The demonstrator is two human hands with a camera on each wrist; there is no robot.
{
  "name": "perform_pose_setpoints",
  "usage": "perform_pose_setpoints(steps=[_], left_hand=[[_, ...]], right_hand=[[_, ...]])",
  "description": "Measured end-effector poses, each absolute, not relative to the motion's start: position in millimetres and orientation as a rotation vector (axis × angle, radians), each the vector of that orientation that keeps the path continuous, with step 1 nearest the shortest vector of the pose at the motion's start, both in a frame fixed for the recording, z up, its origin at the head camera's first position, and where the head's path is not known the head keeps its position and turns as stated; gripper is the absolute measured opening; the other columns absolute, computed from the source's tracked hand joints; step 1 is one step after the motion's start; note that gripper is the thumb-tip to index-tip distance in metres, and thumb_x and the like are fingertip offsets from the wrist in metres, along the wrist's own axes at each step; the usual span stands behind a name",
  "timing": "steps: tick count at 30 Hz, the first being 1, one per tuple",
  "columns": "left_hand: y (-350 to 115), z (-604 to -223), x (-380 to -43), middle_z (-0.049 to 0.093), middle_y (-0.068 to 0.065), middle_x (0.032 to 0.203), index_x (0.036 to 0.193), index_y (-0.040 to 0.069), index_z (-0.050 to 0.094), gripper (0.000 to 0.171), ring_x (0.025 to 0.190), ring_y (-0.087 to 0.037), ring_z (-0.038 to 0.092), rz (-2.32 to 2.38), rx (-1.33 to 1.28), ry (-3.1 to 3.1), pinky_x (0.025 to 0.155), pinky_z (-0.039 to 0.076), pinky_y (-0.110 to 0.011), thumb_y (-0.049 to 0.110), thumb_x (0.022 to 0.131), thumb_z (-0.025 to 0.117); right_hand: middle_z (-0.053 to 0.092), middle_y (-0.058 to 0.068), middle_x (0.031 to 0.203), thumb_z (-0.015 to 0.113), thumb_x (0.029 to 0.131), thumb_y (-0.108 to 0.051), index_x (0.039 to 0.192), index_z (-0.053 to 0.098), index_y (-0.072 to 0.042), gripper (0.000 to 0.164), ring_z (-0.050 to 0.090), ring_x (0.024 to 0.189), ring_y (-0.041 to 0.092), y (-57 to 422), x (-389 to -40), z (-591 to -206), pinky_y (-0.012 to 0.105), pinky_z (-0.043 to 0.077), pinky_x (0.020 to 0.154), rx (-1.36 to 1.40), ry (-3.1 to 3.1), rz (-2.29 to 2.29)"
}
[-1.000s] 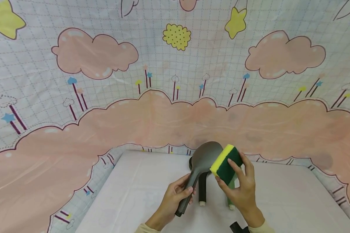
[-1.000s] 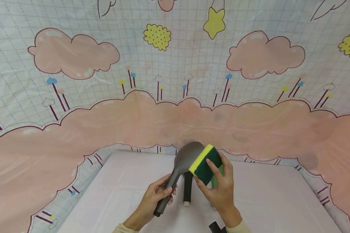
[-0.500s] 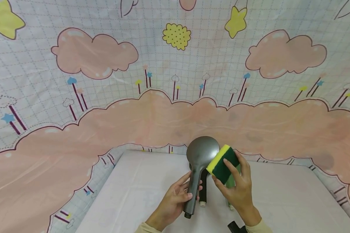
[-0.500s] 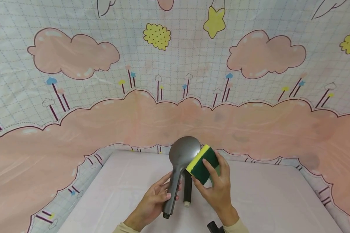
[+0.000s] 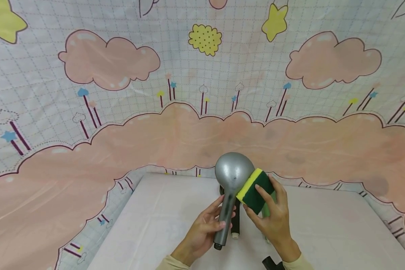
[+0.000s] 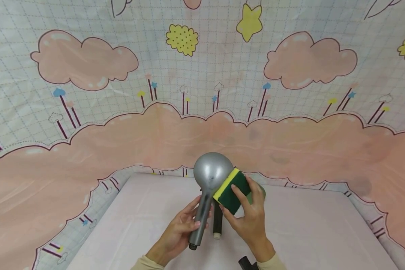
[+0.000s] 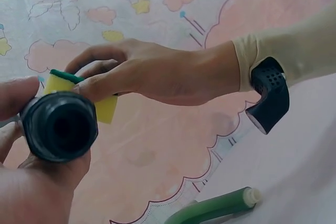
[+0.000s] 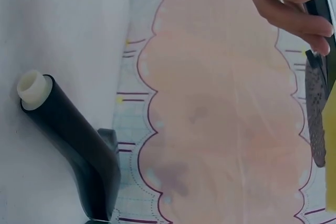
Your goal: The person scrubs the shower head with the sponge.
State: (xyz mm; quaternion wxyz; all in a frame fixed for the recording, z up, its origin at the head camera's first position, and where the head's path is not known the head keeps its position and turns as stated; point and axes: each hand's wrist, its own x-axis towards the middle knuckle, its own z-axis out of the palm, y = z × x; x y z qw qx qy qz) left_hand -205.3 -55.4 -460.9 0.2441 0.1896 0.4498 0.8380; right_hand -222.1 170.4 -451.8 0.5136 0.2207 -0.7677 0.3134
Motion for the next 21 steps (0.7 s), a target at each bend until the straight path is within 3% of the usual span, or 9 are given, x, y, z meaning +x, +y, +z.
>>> perform_pose_setpoints(steps=[6,13,21], left_hand=[[-53,-457,-203,0.045,-0.008,0.141,0.155,0.019,0.030,0.072,0.131,-0.019,0.049,2.330,0.444,1.222,0.103,0.047,-0.033,-0.004,0.092,0.056],[-49,-454,-204,0.042,-0.011,0.141,0.153,0.020,0.035,0.070,0.131,-0.022,0.048,2.363,0.393,1.238,0.105,0.046,-0.035,-0.004,0.090,0.056],[-51,-457,-210,0.043,-0.005,0.140,0.154,0.023,0.034,0.059,0.119,-0.015,0.052,2.372,0.375,1.267,0.103,0.044,-0.029,0.007,0.100,0.052]], right_hand=[[0.047,0.029,0.141,0.063,0.087,-0.059,0.122,0.067,-0.009,0.061,0.045,0.127,0.039,168,-220,-452,0.016,0.026,0.113,0.548,-1.856,0.752],[0.046,0.028,0.143,0.063,0.088,-0.058,0.123,0.067,-0.010,0.060,0.044,0.129,0.037,163,-216,-455,0.016,0.027,0.114,0.601,-1.882,0.771],[0.046,0.025,0.145,0.062,0.089,-0.058,0.125,0.066,-0.012,0.059,0.043,0.133,0.035,153,-212,-461,0.017,0.024,0.116,0.631,-1.923,0.809]])
